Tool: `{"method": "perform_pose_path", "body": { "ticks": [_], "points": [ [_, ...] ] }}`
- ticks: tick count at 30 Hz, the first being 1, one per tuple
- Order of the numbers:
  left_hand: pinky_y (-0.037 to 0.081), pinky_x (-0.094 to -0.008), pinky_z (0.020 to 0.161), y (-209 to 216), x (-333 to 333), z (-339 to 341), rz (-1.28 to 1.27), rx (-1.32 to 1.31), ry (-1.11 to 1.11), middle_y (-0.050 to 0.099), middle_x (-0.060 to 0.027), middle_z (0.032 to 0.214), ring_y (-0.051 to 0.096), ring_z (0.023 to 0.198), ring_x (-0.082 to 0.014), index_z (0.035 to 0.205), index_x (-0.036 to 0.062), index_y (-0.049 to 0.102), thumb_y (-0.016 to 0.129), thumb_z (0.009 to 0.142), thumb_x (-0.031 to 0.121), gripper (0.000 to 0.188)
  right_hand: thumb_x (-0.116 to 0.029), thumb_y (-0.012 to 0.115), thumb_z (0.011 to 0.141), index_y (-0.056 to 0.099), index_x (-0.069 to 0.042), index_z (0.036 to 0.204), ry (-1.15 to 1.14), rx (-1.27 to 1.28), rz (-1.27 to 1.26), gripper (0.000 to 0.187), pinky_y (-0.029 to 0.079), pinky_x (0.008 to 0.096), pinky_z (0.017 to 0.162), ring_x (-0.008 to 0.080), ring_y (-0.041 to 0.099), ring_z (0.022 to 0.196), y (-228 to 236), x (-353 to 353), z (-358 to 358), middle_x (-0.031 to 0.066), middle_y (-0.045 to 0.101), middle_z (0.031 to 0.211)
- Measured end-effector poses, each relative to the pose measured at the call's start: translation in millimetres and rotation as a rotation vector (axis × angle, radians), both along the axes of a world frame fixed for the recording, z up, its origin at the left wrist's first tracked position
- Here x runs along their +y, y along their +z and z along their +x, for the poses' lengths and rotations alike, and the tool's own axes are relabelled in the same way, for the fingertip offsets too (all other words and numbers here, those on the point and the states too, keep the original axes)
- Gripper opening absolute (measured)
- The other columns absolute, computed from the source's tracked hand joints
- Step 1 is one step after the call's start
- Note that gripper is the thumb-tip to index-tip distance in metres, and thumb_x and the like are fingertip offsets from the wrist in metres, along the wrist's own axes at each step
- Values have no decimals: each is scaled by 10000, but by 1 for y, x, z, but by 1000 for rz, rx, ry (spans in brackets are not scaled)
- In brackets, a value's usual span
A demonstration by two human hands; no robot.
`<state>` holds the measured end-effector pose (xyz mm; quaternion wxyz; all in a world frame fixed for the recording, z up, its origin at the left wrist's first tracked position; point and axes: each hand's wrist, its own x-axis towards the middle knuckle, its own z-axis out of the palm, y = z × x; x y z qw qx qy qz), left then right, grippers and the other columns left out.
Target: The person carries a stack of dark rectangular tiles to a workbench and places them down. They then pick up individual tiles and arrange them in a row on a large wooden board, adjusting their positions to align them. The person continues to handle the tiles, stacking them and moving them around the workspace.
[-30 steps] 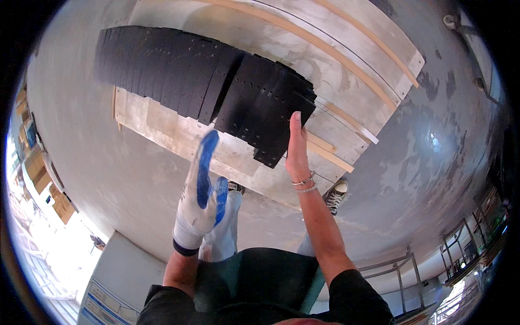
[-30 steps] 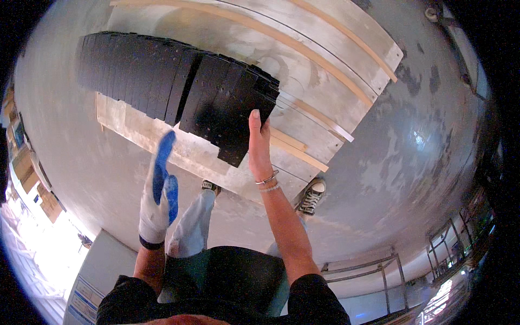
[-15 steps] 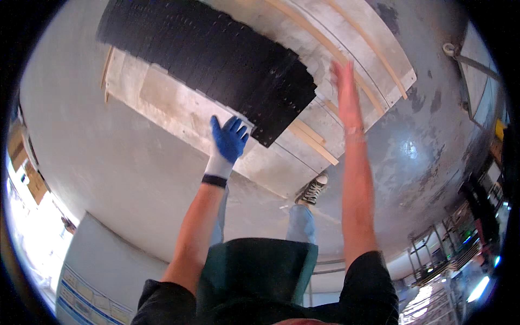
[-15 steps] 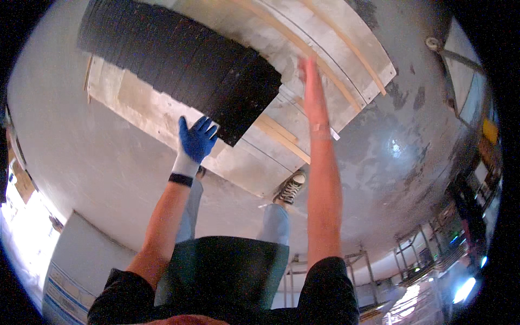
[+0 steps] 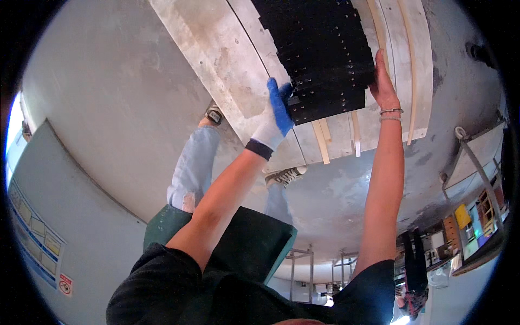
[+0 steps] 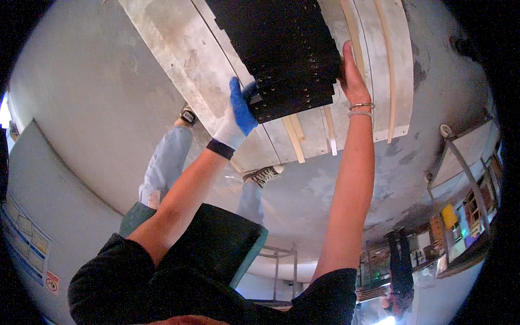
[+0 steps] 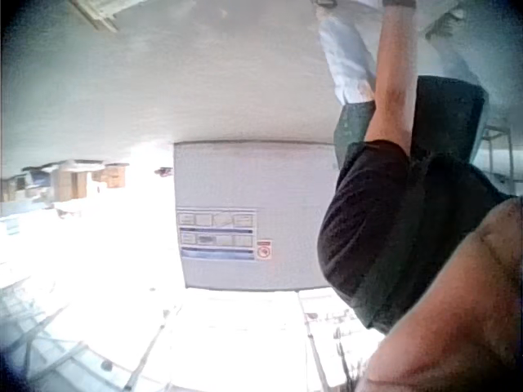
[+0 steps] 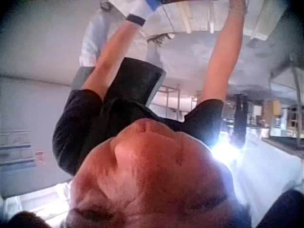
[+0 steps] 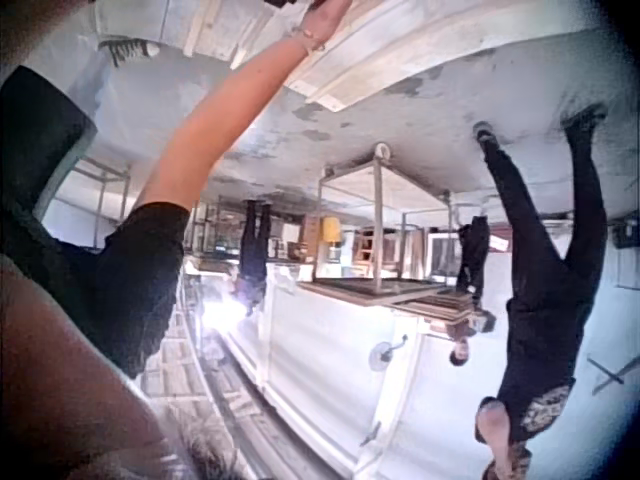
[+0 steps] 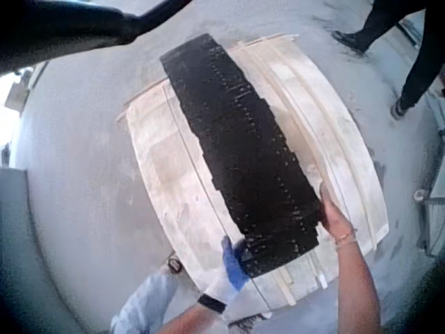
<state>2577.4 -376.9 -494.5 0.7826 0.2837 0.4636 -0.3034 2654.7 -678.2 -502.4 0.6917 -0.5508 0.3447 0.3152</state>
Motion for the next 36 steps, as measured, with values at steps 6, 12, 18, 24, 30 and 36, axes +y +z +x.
{"method": "perform_pose_path", "body": {
  "ticks": [6, 12, 18, 24, 30, 36],
  "points": [
    [545, -410, 996, 20, -19, 22, -183, -54, 57, 626, -151, 1335, 650, 1161, -295, 1437, 51, 493, 362, 964, 738, 844, -696, 337, 1001, 370, -38, 1538, -23, -22, -134, 851, 259, 305, 1192, 204, 404, 1416, 50, 48, 7, 60, 419, 1561],
    [574, -424, 948, 20, -33, 26, -122, -90, 92, 642, -140, 1313, 669, 1115, -299, 1416, 99, 530, 371, 988, 695, 751, -680, 333, 1009, 281, -116, 1591, -10, 97, -79, 813, 327, 299, 1157, 190, 397, 1420, 54, 40, 9, 37, 373, 1592],
    [429, -396, 1081, -23, -9, 12, -85, -145, 43, 584, -95, 1388, 580, 1201, -248, 1431, 35, 494, 414, 998, 664, 768, -768, 266, 969, 309, -2, 1556, 185, 81, 74, 965, 300, 341, 1157, 234, 413, 1406, 31, 9, 18, 92, 401, 1577],
    [411, -397, 1106, -11, 7, 68, 101, -350, -14, 594, -128, 1386, 551, 1263, -288, 1454, 3, 469, 378, 1009, 653, 793, -812, 240, 935, 168, 26, 1578, 198, -203, -165, 1058, 144, 361, 1236, 267, 174, 1530, 14, 12, 61, 171, 169, 1659],
    [297, -411, 1201, 17, -18, 80, -23, -382, -10, 396, -111, 1569, 418, 1398, -286, 1544, 75, 362, 361, 1064, 533, 663, -651, 320, 1027, 266, -45, 1576, 205, -297, -81, 820, 129, 326, 1250, 169, 193, 1519, 58, 49, 80, 55, 230, 1654],
    [380, -481, 1143, -20, 9, 82, 92, -469, -126, 513, -149, 1450, 495, 1312, -315, 1454, 43, 475, 470, 1039, 458, 586, -735, 282, 976, 394, 24, 1499, 194, -372, -318, 929, 157, 400, 1248, 300, 255, 1504, 35, 61, 79, 217, 306, 1597]
  ]
}}
